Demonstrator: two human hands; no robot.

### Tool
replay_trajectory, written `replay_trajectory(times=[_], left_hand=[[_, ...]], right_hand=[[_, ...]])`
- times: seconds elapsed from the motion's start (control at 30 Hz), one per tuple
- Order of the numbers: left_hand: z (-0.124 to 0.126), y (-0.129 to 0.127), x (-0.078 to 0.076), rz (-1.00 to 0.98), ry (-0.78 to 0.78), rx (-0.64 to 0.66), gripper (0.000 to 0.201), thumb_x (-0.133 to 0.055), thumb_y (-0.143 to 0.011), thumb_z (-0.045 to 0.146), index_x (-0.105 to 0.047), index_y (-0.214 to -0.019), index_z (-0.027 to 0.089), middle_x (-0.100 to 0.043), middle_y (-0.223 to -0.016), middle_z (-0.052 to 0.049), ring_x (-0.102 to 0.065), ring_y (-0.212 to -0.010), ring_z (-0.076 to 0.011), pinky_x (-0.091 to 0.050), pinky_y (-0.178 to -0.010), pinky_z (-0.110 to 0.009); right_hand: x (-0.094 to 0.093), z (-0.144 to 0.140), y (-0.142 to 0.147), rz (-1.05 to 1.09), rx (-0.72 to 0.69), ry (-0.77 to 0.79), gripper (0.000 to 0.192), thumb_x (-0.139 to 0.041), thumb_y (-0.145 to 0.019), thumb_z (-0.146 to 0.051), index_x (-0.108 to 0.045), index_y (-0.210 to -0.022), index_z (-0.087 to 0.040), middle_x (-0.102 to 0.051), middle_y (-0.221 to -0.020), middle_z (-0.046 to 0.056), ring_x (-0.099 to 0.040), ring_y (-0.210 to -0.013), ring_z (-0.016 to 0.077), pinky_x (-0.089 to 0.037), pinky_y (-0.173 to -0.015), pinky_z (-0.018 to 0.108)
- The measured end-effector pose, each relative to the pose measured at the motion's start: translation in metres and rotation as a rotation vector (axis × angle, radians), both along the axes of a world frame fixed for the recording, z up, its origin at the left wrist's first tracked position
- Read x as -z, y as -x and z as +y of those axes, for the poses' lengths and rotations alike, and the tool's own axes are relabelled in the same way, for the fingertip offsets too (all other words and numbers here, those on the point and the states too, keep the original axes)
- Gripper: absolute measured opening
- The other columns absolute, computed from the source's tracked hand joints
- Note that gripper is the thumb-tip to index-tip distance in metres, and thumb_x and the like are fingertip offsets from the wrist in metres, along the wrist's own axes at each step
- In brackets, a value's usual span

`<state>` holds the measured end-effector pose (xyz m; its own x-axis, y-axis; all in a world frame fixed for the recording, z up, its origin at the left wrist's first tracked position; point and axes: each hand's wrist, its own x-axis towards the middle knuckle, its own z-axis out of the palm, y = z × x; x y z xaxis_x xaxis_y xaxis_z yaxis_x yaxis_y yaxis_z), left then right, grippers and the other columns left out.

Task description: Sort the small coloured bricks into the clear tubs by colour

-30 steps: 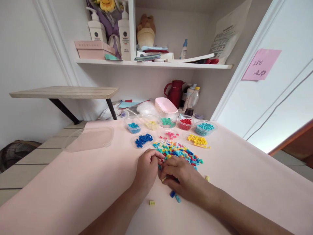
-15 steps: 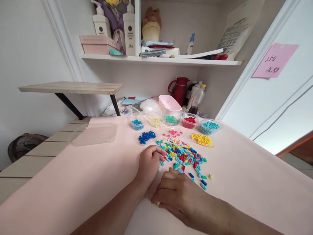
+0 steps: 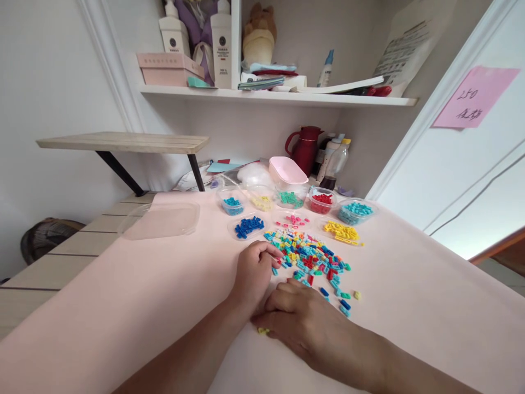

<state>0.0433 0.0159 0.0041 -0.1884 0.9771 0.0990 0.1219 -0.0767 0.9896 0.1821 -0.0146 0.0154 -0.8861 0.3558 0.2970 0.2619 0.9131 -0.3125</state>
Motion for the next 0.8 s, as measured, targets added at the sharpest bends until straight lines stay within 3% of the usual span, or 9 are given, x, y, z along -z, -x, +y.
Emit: replay_trajectory(times=[0.3,0.57,0.8], left_hand=[[0.002,0.002,0.009,0.057,-0.046,0.02,0.029,-0.04,-0.068,0.01,-0.067,-0.072,0.019,-0.069,-0.07,-0.001,-0.064,-0.065,-0.0137,-0.048,-0.065,-0.024],[0.002,0.003,0.005,0.083,-0.039,0.02,0.029,-0.039,-0.068,0.009,-0.066,-0.072,0.018,-0.067,-0.068,-0.002,-0.063,-0.065,-0.014,-0.047,-0.065,-0.025],[0.004,0.004,0.007,0.034,-0.003,0.026,0.028,-0.037,-0.069,0.01,-0.064,-0.068,0.018,-0.062,-0.059,0.0,-0.059,-0.059,-0.0141,-0.044,-0.056,-0.023]], right_hand=[[-0.01,-0.002,0.001,-0.029,0.018,0.089,0.019,-0.05,-0.09,-0.012,-0.066,-0.093,-0.021,-0.066,-0.091,0.003,-0.057,-0.087,0.0161,-0.039,-0.082,0.03],[-0.013,0.0,0.0,-0.041,0.027,0.117,0.018,-0.052,-0.087,-0.011,-0.065,-0.092,-0.022,-0.066,-0.092,0.003,-0.057,-0.088,0.0165,-0.04,-0.083,0.03],[-0.049,0.027,-0.024,0.05,0.157,0.212,0.021,-0.05,-0.088,-0.009,-0.064,-0.093,-0.023,-0.066,-0.089,0.0,-0.059,-0.083,0.0128,-0.044,-0.075,0.022]])
